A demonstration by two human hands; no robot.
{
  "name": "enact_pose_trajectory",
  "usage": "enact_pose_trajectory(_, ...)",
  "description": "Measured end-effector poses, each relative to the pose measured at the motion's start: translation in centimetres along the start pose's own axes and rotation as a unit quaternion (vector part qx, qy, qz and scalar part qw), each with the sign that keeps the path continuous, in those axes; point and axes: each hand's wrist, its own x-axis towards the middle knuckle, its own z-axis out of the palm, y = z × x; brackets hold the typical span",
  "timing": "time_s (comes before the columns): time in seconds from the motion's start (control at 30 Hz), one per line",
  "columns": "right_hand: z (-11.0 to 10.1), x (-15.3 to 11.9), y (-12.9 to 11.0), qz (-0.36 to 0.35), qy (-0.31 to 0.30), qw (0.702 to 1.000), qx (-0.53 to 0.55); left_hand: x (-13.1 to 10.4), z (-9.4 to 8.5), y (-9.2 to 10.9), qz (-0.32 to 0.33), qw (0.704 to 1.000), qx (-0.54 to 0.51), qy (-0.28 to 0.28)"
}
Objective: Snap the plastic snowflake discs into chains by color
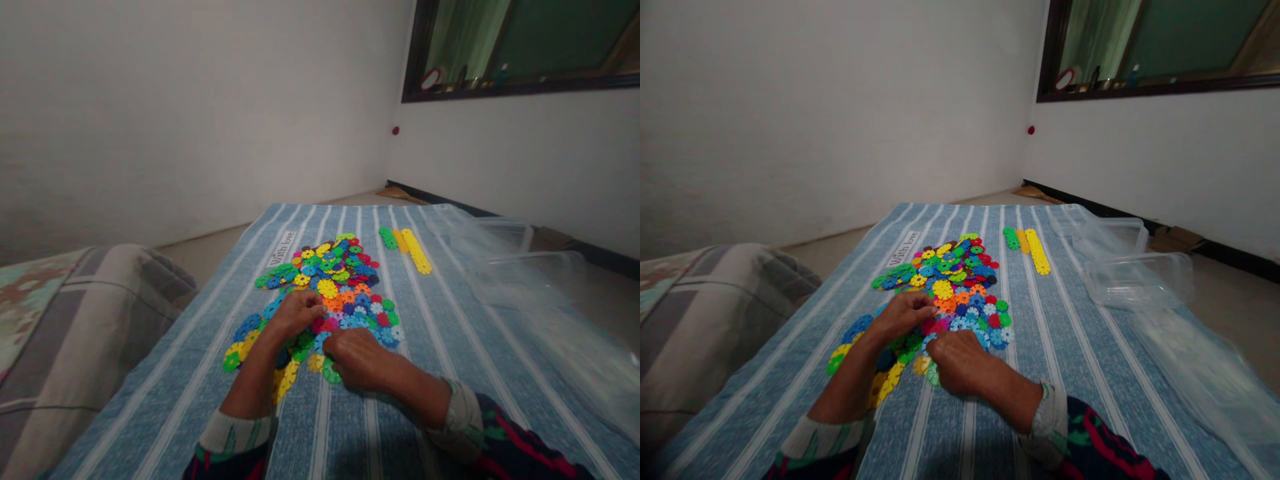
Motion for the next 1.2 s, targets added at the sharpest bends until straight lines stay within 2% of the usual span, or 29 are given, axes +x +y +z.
enact_pose_trajectory(0.33, -0.4, 0.3, 0.7, 0.024, -0.014, 0.999, 0.044, 0.1, -0.1, 0.4, 0.012, 1.000, 0.029, 0.005)
enact_pose_trajectory(0.57, -0.9, -0.3, 0.3, -0.021, -0.037, 0.999, 0.016, 0.0, 0.0, 0.2, 0.007, 1.000, 0.014, 0.005)
enact_pose_trajectory(0.93, -0.8, -0.3, -0.4, -0.041, -0.008, 0.999, 0.007, 0.1, -0.2, 0.2, 0.011, 1.000, 0.024, 0.000)
enact_pose_trajectory(1.2, -1.8, -0.5, -0.4, -0.100, -0.054, 0.993, 0.021, 0.2, -0.3, 0.0, 0.001, 1.000, 0.006, -0.002)
